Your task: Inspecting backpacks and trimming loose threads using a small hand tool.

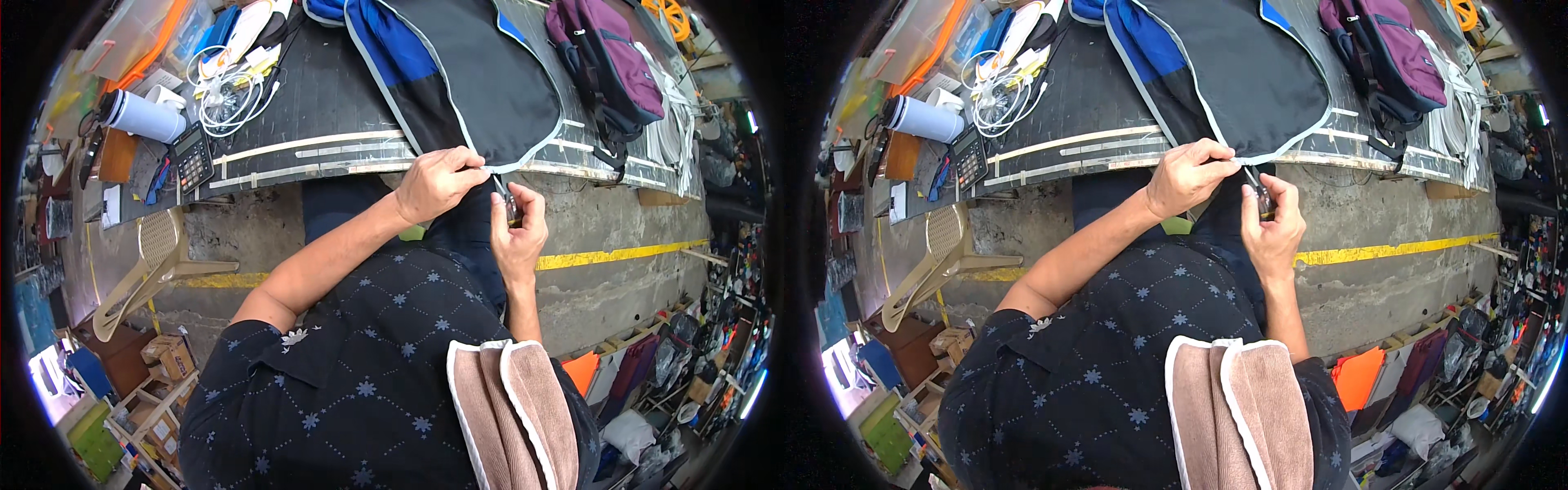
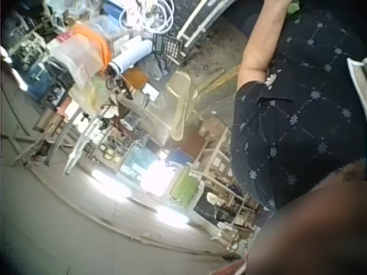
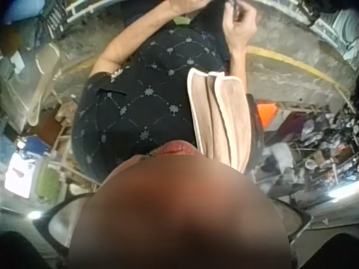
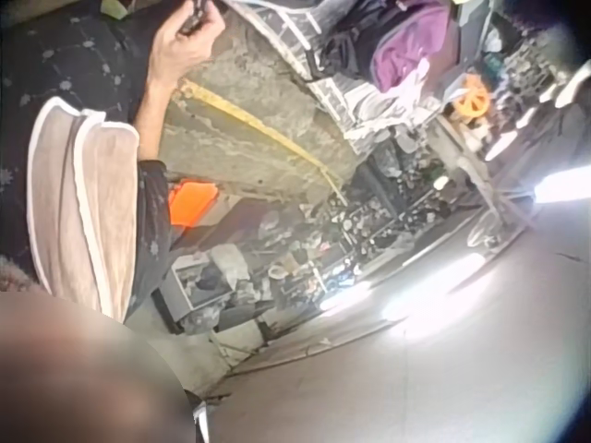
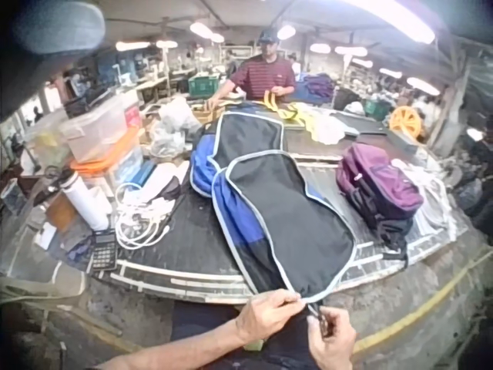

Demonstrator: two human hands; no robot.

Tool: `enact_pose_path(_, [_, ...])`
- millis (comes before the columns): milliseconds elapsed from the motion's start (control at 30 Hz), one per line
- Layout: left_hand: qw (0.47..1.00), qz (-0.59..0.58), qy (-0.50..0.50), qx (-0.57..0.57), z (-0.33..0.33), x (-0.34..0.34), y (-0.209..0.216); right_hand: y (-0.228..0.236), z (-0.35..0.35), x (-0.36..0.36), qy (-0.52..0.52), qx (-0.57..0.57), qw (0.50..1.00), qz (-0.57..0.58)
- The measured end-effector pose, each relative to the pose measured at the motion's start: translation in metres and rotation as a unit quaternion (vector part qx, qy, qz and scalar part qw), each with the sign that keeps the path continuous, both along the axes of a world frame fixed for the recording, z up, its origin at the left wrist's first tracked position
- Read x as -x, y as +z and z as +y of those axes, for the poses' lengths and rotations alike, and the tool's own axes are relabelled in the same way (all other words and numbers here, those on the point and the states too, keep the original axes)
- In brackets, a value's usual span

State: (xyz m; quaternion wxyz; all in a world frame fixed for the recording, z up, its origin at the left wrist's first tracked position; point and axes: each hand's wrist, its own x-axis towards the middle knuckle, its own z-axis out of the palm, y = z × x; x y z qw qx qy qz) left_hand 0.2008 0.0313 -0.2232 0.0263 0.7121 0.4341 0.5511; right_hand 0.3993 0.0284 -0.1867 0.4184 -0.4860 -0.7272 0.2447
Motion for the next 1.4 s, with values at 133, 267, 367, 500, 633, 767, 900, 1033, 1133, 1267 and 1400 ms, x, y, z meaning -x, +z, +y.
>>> enact_pose_path(133, [1.0, -0.004, 0.004, -0.024, 0.002, -0.006, -0.002, 0.003, -0.001, 0.012, -0.029, -0.004, 0.999, -0.021])
enact_pose_path(267, [0.998, 0.031, 0.004, -0.046, 0.003, -0.007, -0.006, 0.005, 0.0, 0.012, -0.052, -0.009, 0.998, -0.033])
enact_pose_path(367, [0.997, 0.047, -0.002, -0.059, 0.002, -0.006, -0.008, 0.013, -0.001, 0.01, -0.054, 0.016, 0.996, -0.067])
enact_pose_path(500, [0.997, 0.056, -0.009, -0.053, 0.001, -0.006, -0.009, 0.022, -0.002, 0.011, -0.047, 0.043, 0.994, -0.084])
enact_pose_path(633, [0.996, 0.063, -0.008, -0.059, 0.002, -0.004, -0.01, 0.024, 0.0, 0.013, -0.049, 0.047, 0.993, -0.1])
enact_pose_path(767, [0.996, 0.057, -0.011, -0.06, 0.001, -0.005, -0.01, 0.02, 0.0, 0.013, -0.04, 0.03, 0.994, -0.101])
enact_pose_path(900, [0.997, 0.053, -0.01, -0.062, 0.001, -0.004, -0.01, 0.02, 0.0, 0.013, -0.038, 0.053, 0.993, -0.103])
enact_pose_path(1033, [0.997, 0.048, -0.014, -0.065, 0.002, -0.002, -0.007, 0.022, -0.004, 0.01, -0.038, 0.04, 0.995, -0.086])
enact_pose_path(1133, [1.0, -0.011, -0.002, -0.026, 0.002, -0.005, -0.005, 0.021, 0.001, 0.007, -0.052, 0.049, 0.997, -0.039])
enact_pose_path(1267, [0.998, -0.06, 0.007, 0.01, 0.001, -0.003, 0.01, 0.006, 0.024, 0.002, -0.013, 0.043, 0.998, 0.047])
enact_pose_path(1400, [0.986, -0.143, 0.011, 0.089, 0.0, 0.004, 0.027, -0.003, 0.061, -0.004, 0.071, 0.086, 0.993, 0.05])
